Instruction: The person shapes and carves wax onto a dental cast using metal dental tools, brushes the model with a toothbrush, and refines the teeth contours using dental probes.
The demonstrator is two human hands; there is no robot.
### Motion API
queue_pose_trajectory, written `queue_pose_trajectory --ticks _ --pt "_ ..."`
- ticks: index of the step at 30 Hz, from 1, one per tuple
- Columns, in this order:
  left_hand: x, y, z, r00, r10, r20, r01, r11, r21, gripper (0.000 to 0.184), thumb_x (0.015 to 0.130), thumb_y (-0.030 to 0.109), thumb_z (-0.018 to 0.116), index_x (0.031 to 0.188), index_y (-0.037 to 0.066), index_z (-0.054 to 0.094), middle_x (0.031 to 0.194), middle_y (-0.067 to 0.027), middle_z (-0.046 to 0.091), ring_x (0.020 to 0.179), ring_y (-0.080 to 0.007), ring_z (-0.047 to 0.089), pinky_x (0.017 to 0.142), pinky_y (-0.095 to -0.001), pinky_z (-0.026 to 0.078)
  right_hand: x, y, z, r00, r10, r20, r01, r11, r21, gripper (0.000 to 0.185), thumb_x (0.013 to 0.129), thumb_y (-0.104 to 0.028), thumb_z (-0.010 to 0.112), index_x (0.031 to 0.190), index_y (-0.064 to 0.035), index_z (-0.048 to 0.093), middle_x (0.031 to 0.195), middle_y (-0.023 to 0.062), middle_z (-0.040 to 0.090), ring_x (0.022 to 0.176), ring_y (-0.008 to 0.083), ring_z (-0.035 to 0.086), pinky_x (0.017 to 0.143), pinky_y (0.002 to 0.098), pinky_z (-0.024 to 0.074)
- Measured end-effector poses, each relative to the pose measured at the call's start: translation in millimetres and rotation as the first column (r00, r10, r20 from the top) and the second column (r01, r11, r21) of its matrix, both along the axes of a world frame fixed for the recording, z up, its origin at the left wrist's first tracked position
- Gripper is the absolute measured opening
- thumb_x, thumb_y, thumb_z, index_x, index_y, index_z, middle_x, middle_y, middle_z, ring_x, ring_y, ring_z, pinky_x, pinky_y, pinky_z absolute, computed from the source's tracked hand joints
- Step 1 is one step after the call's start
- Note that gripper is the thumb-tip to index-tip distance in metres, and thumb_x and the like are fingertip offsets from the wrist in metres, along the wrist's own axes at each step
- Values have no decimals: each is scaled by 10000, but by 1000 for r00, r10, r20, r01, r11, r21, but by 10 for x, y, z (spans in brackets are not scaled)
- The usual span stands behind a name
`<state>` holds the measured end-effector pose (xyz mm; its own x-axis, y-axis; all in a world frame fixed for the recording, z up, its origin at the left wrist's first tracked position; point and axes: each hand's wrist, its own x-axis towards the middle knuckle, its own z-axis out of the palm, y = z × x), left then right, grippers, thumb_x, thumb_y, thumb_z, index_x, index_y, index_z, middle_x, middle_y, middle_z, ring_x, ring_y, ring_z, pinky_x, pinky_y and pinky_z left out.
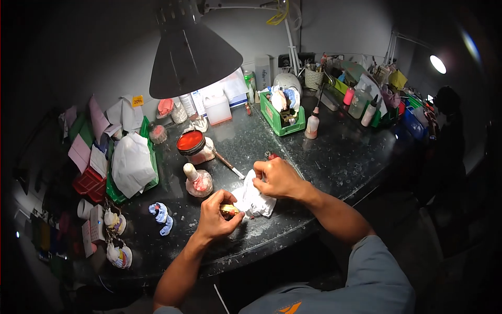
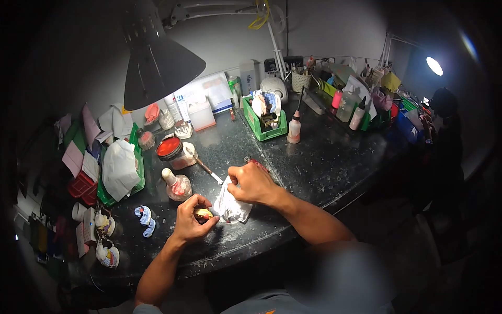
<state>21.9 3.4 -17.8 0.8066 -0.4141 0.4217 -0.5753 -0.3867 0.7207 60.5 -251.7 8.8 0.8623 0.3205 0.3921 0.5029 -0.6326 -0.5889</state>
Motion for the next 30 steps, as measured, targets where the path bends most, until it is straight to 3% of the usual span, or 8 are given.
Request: queue_pose_trajectory --ticks 6,11,15,17,19,20,24,30 --pt "34 -5 -30 990 15 141 -13 1000 -12 381 743 112 924 972 6 638 817 -58 682 698 -105 672 638 -264 541 -10 109 -129 988 142 57 -139 989 -47 177 837 -179 734 860 -6 705 814 201 740 767 393 740 702 482 581" --pt "-15 1 -55 999 39 33 -38 999 -31 374 755 108 918 974 2 634 830 -56 681 713 -101 660 652 -269 541 14 138 -158 957 198 211 -219 972 86 179 852 -155 761 811 -3 676 753 157 709 685 321 714 640 422 561" --pt "-23 50 -147 996 40 74 -40 999 -9 374 752 105 918 982 8 639 822 -56 684 720 -99 651 656 -267 532 -100 -91 360 908 -67 413 -103 921 376 137 891 -83 783 800 -10 711 742 88 700 666 166 683 594 336 512" --pt "-38 49 -143 998 44 46 -43 999 -21 371 750 108 916 983 11 644 815 -49 684 722 -101 652 657 -265 526 113 -454 544 737 -277 616 -102 855 508 118 939 -81 708 824 -58 690 772 53 725 706 114 676 643 289 539" --pt "-46 20 -125 998 64 19 -64 997 -38 359 745 128 910 953 6 643 810 -81 689 703 -141 677 652 -293 546 322 -936 728 757 -471 453 -14 682 731 127 982 -90 632 874 -32 663 815 72 734 742 129 698 718 305 566" --pt "-54 10 -115 997 76 3 -76 996 -48 354 743 138 906 938 4 643 807 -96 692 694 -161 690 649 -307 556 422 -1237 872 639 -591 491 133 714 687 149 1003 -123 630 914 -6 657 828 73 732 740 154 703 729 287 565" --pt "-17 9 -119 998 57 -9 -57 998 -37 354 740 142 910 940 9 650 765 -71 669 656 -135 652 617 -288 529 1383 -2402 973 813 -569 123 181 448 876 161 1008 -191 700 1004 -31 681 924 64 713 879 162 722 755 325 611" --pt "32 -22 -79 1000 13 6 -13 998 63 350 723 153 880 950 8 656 781 -105 672 671 -216 689 641 -329 545 2490 -3380 795 807 -536 -247 550 532 643 120 990 -86 670 1077 -15 712 861 71 723 712 147 702 578 292 579"
